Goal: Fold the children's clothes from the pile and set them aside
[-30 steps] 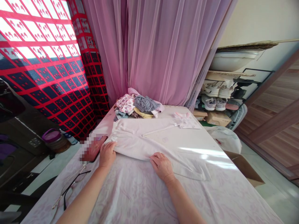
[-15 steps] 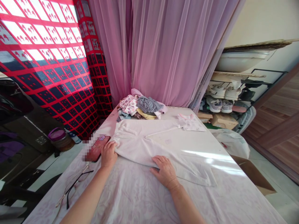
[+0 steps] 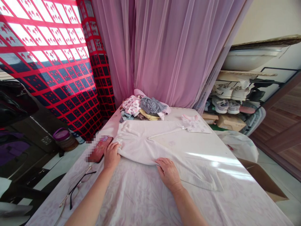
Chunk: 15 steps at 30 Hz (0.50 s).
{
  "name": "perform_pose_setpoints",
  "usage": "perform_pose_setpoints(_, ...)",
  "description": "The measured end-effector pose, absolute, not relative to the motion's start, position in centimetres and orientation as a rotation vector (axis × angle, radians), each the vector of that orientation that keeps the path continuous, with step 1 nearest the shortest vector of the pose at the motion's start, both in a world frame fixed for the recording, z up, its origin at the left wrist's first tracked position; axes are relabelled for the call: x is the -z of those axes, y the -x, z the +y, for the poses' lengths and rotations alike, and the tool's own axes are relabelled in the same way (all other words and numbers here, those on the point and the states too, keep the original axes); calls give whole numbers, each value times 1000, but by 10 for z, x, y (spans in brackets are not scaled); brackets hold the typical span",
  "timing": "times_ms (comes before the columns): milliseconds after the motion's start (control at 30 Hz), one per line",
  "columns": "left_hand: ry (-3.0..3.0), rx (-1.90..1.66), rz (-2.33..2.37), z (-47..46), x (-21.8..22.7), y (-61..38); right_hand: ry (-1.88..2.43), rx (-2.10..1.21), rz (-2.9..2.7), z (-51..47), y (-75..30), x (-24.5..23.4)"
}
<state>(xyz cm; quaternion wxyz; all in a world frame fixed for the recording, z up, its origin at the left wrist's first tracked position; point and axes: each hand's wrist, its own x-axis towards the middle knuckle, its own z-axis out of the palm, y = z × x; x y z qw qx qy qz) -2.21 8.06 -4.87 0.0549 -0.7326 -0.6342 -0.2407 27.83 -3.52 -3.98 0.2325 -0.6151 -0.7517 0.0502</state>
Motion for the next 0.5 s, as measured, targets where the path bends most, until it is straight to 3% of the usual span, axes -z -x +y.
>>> perform_pose_setpoints(500,2341,660,-1959,71,52,23,1591,-87,-1986,-46,-287,58)
